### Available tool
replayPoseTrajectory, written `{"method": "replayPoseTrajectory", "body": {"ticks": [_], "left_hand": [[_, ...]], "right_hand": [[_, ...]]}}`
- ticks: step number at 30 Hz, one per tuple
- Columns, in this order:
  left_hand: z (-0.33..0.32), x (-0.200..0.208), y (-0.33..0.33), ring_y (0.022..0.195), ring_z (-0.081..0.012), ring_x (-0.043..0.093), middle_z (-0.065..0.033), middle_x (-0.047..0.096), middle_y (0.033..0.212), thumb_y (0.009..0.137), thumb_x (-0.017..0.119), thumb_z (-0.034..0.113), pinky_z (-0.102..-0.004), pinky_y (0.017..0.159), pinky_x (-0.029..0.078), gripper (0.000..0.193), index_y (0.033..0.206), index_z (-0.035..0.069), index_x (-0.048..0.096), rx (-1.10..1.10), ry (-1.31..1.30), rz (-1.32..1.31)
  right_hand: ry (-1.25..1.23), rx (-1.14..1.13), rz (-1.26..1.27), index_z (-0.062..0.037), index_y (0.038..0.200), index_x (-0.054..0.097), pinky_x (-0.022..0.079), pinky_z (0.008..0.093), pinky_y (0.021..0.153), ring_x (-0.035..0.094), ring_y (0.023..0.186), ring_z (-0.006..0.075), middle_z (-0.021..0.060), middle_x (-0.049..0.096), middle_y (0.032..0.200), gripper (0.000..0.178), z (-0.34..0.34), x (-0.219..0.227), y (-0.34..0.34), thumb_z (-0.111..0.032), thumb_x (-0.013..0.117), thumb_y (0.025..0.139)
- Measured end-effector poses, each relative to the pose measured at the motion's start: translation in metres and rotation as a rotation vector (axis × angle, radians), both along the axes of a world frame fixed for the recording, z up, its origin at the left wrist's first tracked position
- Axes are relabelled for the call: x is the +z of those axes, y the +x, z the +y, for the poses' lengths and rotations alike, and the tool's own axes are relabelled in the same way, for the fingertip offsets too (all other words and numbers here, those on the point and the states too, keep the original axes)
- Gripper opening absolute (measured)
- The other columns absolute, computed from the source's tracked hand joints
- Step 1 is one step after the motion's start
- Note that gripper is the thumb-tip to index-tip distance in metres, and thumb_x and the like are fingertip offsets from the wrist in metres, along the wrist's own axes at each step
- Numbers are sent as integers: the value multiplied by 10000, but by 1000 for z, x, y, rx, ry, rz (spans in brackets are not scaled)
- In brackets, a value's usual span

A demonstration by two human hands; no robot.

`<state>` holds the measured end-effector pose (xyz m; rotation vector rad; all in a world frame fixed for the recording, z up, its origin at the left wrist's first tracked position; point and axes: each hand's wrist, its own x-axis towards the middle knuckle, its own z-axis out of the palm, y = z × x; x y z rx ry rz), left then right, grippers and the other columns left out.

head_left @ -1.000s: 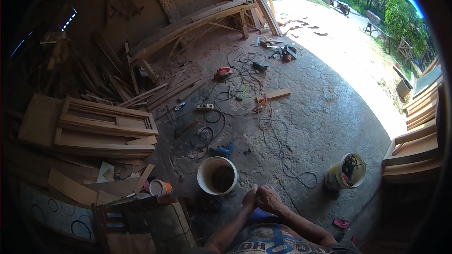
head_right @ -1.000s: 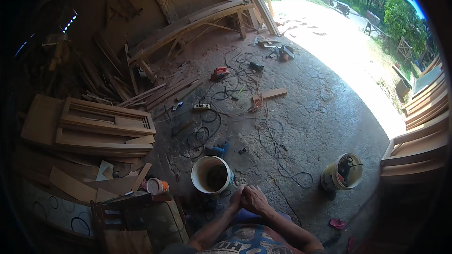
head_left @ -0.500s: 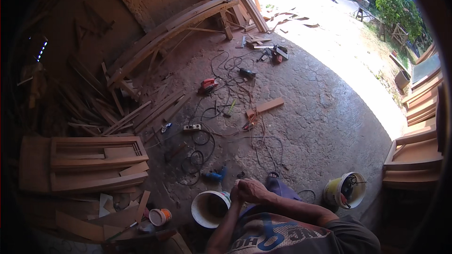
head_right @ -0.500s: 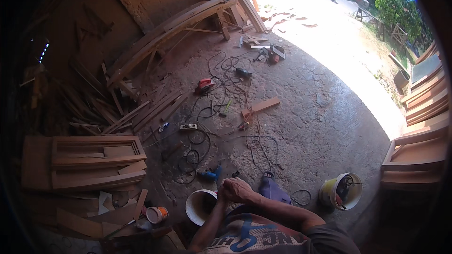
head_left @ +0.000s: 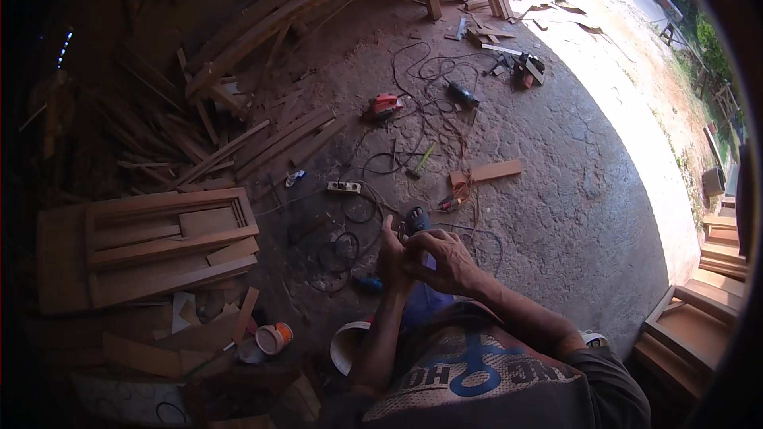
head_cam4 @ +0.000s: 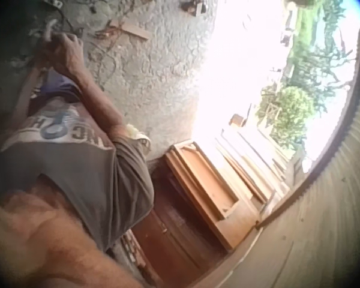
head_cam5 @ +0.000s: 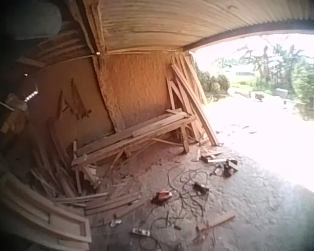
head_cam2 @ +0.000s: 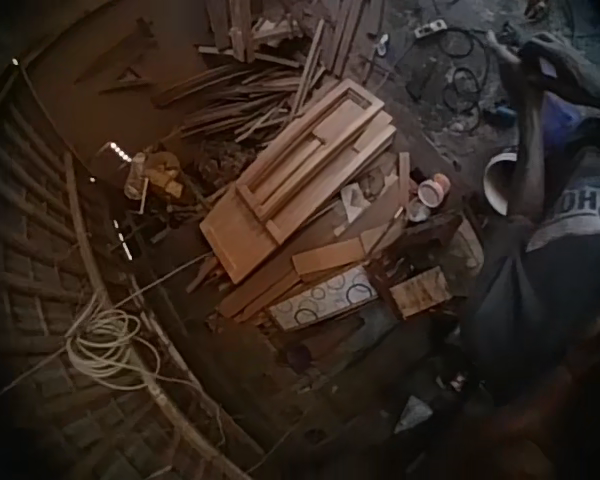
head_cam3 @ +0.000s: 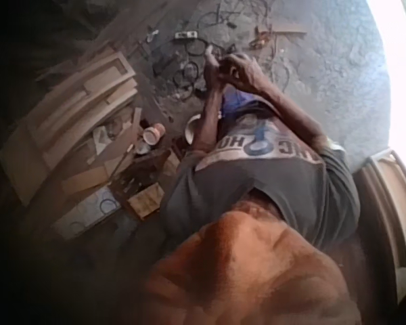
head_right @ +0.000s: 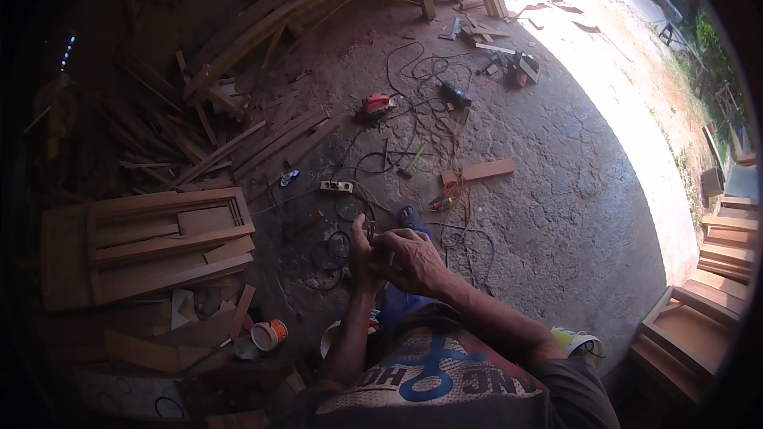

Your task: The person smooths a wooden plank with a handheld sander, measures it with a tape measure, and then hammers nails into the plank to attach it to a wooden frame. The person also retrieves a hammer from a workbench and uses it to secure the plank.

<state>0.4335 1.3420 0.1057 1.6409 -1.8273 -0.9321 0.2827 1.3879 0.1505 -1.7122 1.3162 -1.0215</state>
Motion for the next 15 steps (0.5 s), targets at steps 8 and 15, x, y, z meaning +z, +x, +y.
{"method": "replayPoseTrajectory", "body": {"ticks": [8, 15], "left_hand": [[-196, 83, -15, 844, -116, 507, -12, 483, 941, 900, 752, 255, -277, 798, 481, 906, 1604, -1, 243, -132, 54, 443], [-299, 123, -25, 933, -78, 450, -9, 446, 1031, 805, 859, 165, -220, 867, 412, 1103, 1635, 26, 146, -254, 72, 519]], "right_hand": [[-397, 26, 125, -185, 1092, 703, 323, 532, 1179, 614, 1209, 208, -4, 659, 1166, 310, -171, 53, -9, -143, 794, 799], [-524, -134, 52, -204, 1080, 718, 327, 571, 1170, 589, 1256, 244, 6, 638, 1175, 346, -259, 62, -17, -146, 829, 758]]}}
